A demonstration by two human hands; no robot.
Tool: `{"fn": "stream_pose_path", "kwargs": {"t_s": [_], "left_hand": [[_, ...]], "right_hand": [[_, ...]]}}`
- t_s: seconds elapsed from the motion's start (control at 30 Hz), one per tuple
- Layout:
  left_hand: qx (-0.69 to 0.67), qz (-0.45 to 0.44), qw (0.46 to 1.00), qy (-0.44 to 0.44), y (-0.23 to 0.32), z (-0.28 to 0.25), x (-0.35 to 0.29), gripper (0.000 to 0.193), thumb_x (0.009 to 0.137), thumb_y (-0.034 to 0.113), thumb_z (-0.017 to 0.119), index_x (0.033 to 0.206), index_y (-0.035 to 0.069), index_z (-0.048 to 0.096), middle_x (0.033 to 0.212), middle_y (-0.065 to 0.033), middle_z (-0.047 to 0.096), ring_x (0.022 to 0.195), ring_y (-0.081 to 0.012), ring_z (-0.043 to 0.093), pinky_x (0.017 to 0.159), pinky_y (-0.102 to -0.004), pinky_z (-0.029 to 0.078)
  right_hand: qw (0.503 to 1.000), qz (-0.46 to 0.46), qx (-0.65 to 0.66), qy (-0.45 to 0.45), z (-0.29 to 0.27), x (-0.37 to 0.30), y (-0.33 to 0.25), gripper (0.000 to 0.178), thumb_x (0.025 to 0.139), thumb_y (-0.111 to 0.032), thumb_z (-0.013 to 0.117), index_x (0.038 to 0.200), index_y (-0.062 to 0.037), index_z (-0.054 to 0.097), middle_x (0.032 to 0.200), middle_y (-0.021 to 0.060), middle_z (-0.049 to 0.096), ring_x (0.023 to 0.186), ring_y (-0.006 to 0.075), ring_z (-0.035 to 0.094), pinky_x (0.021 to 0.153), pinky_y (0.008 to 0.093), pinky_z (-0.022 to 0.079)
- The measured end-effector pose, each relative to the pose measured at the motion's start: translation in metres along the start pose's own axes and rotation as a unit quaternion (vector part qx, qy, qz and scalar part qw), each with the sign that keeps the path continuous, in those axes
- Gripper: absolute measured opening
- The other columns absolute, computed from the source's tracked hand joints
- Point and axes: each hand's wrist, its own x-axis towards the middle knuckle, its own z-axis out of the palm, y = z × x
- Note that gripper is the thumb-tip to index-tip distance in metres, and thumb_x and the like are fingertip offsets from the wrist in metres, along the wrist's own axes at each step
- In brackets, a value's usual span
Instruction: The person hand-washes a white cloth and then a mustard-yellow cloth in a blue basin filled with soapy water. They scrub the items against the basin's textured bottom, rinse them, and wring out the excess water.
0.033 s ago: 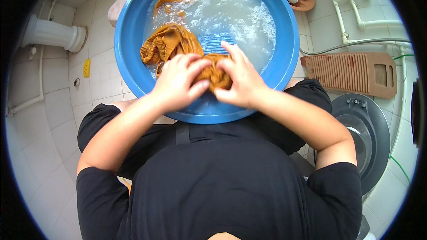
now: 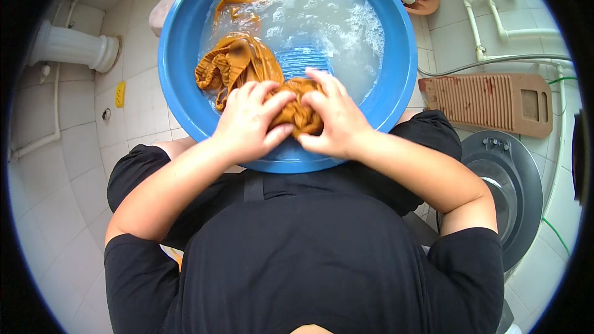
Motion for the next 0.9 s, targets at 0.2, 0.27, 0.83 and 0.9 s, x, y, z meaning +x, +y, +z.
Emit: {"fn": "stream_pose_path", "kwargs": {"t_s": [0.2, 0.27, 0.83, 0.9], "left_hand": [[0.004, 0.015, 0.999, 0.052, -0.024, 0.026, 0.019, 0.031, 0.067, 0.019, 0.061, 0.095, 0.007, 0.053, 0.087, -0.0113, 0.053, 0.079, -0.0309, 0.052, 0.071, -0.0394, 0.043], [-0.003, 0.014, 0.999, 0.044, -0.033, 0.029, 0.026, 0.026, 0.069, 0.016, 0.057, 0.093, 0.007, 0.054, 0.083, -0.0114, 0.054, 0.076, -0.0317, 0.053, 0.069, -0.0405, 0.044], [-0.125, -0.231, 0.965, -0.020, -0.035, 0.016, 0.046, 0.040, 0.081, 0.041, 0.053, 0.095, 0.004, 0.058, 0.084, -0.0182, 0.061, 0.081, -0.0354, 0.058, 0.071, -0.0419, 0.045], [-0.148, -0.197, 0.969, 0.009, -0.043, 0.011, 0.041, 0.058, 0.077, 0.057, 0.054, 0.103, 0.006, 0.060, 0.092, -0.0196, 0.063, 0.088, -0.0312, 0.061, 0.077, -0.0380, 0.046]], "right_hand": [[0.996, -0.017, -0.078, 0.032, 0.021, 0.025, 0.008, 0.037, 0.055, -0.033, 0.068, 0.080, -0.0073, 0.058, 0.082, 0.0114, 0.053, 0.072, 0.0295, 0.053, 0.063, 0.0389, 0.048], [0.996, -0.026, -0.080, 0.024, 0.028, 0.030, 0.019, 0.035, 0.056, -0.035, 0.067, 0.076, -0.0079, 0.058, 0.077, 0.0103, 0.053, 0.066, 0.0289, 0.054, 0.058, 0.0384, 0.048], [0.992, 0.117, -0.049, -0.017, 0.024, 0.045, 0.029, 0.045, 0.069, -0.046, 0.058, 0.089, -0.0054, 0.058, 0.091, 0.0153, 0.059, 0.084, 0.0318, 0.058, 0.072, 0.0397, 0.048], [0.992, 0.125, -0.027, -0.014, 0.020, 0.048, 0.030, 0.046, 0.070, -0.047, 0.057, 0.090, -0.0053, 0.058, 0.092, 0.0159, 0.059, 0.086, 0.0320, 0.058, 0.073, 0.0396, 0.048]]}}
